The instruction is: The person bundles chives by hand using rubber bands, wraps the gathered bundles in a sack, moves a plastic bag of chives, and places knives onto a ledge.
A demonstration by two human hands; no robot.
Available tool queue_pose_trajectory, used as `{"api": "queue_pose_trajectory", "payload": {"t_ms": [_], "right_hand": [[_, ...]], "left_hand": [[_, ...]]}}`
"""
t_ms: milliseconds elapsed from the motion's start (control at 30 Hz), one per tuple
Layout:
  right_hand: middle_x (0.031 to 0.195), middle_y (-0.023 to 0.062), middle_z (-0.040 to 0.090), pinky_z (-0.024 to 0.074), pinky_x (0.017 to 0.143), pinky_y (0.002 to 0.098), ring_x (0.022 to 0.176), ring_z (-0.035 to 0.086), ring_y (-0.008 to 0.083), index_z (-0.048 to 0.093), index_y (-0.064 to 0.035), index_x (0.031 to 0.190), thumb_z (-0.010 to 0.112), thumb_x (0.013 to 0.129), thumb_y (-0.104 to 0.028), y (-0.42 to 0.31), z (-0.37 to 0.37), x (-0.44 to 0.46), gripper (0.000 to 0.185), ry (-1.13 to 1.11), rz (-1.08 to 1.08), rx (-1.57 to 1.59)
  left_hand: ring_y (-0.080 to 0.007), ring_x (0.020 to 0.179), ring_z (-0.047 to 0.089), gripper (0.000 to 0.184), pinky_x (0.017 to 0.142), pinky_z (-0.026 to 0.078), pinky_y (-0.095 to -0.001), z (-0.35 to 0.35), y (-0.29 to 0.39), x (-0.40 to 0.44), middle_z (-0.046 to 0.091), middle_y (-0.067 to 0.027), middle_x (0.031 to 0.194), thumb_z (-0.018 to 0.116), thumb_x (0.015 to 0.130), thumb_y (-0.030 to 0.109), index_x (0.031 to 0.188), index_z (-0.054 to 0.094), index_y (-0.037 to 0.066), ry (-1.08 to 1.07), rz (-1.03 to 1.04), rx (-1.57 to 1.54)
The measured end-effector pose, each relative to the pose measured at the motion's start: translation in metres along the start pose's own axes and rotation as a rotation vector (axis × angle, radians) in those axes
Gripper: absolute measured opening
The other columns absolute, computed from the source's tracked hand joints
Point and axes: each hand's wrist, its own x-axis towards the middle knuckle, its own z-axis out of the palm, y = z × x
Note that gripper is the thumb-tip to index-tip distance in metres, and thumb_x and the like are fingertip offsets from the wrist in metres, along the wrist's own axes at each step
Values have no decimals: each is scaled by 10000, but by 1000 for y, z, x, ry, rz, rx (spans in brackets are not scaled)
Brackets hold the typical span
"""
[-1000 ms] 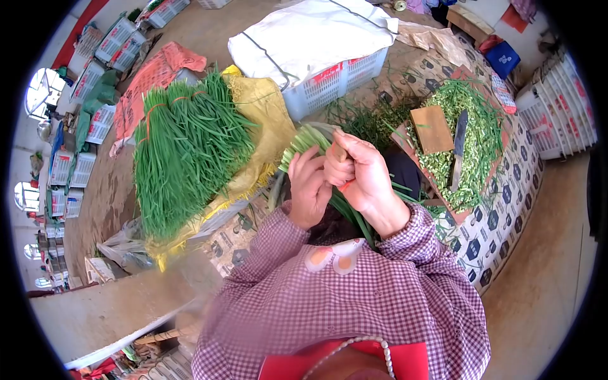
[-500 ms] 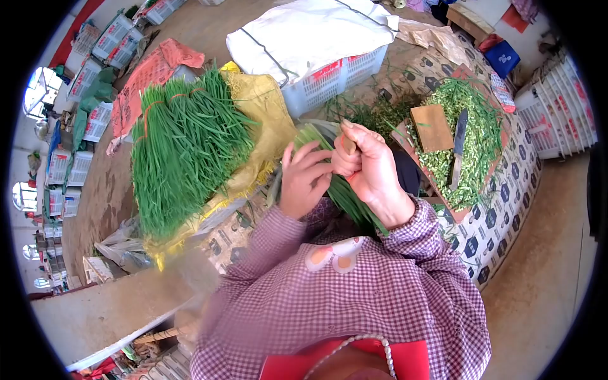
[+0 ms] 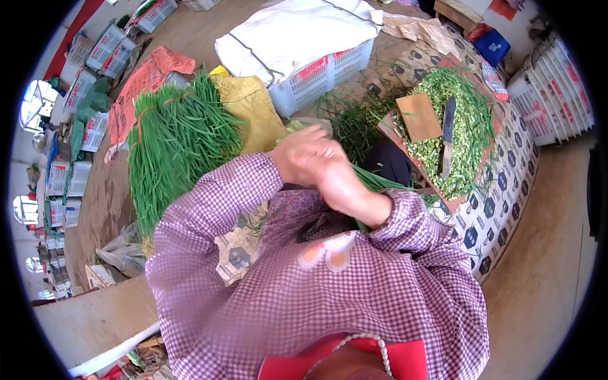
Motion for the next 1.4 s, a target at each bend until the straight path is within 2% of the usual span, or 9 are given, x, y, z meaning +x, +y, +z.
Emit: {"api": "queue_pose_trajectory", "payload": {"t_ms": [67,100,467,567,867,1000,1067,1167,1400], "right_hand": [[640,-42,545,311,515,206,570,420,28,670,-16,770,566,913,-105,13,-4,-1,199,-92,-61,-14],[643,-46,537,309,518,207,573,412,29,668,-17,771,569,913,-103,13,-3,-2,193,-109,-33,18],[608,-50,545,390,519,253,577,459,32,661,-30,749,606,911,-141,63,31,-18,203,-188,76,-289],[541,83,556,412,501,386,482,526,211,597,-46,627,592,862,-290,67,34,-20,338,-230,35,-597],[761,123,646,482,584,396,696,642,289,651,-32,765,612,826,-273,72,-4,-36,251,-1078,-418,-1100],[1128,184,637,498,883,359,1028,630,290,589,0,1204,677,829,-405,-43,-55,-20,558,-457,-119,-561],[1289,238,541,444,992,397,1168,553,346,392,12,1391,738,758,-446,-46,-90,-8,854,-287,-280,-1155],[1269,312,514,435,994,414,1166,541,386,160,19,1477,795,634,-512,15,-138,-7,1182,-436,197,-1353],[1025,157,667,491,843,305,939,636,205,582,73,1133,813,621,-264,-4,-124,-20,655,-296,424,-686]], "left_hand": [[-270,990,553,427,902,415,-382,-5,-6,2,602,-105,941,577,716,349,984,602,18,-499,-152,37],[-252,767,507,336,723,396,-357,-2,-8,-2,532,-67,788,584,669,329,837,555,39,-197,77,-72],[-234,746,545,205,677,425,-340,8,-3,-2,539,-56,757,635,625,182,772,541,76,-249,67,315],[-237,757,552,207,692,433,-336,4,9,1,545,-55,760,642,623,152,789,547,75,-313,35,318],[-233,791,551,143,767,447,-336,12,29,-1,537,-67,765,599,665,117,781,543,56,-170,6,457],[-272,1088,523,383,1021,380,-413,12,35,-12,558,-113,1066,603,723,135,1082,548,13,-232,-83,417],[-289,1180,487,455,1093,323,-441,10,42,-15,536,-130,1184,598,747,126,1181,523,8,-267,-127,384],[-295,1367,349,649,1170,189,-485,0,53,-14,488,-142,1313,680,705,139,1298,445,16,-246,-204,515],[-383,1413,196,858,1185,101,-501,-59,86,-23,264,-195,1474,757,599,94,1352,346,67,-120,-669,359]]}}
